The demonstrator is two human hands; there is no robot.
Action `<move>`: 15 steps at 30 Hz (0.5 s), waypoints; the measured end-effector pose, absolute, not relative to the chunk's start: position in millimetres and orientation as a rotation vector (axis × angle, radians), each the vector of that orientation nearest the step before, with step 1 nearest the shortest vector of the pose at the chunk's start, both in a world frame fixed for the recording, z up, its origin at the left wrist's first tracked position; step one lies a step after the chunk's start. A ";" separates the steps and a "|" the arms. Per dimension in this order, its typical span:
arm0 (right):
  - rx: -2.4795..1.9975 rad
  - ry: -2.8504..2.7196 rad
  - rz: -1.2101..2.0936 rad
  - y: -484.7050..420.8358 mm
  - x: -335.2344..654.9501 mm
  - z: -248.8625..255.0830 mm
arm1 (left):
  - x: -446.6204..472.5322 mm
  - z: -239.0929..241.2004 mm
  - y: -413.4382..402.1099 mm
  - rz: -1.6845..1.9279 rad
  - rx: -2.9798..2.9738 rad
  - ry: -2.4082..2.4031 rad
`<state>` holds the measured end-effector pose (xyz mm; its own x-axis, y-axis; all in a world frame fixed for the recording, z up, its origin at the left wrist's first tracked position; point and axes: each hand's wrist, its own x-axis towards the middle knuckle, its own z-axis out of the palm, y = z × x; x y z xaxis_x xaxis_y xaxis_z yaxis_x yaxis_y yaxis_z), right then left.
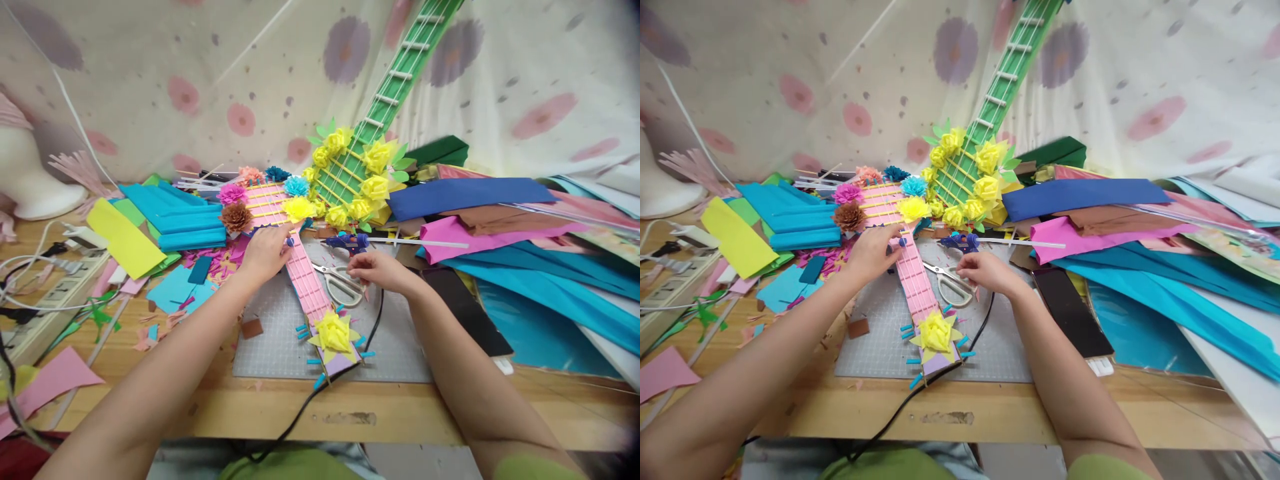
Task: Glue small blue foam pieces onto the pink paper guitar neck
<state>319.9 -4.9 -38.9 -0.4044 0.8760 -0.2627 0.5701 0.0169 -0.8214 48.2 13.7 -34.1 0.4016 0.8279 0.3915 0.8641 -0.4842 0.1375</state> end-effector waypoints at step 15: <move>-2.035 -2.012 0.447 5.4 337.7 -41.6 | 69.7 -35.1 11.0 -0.449 -2.370 -1.690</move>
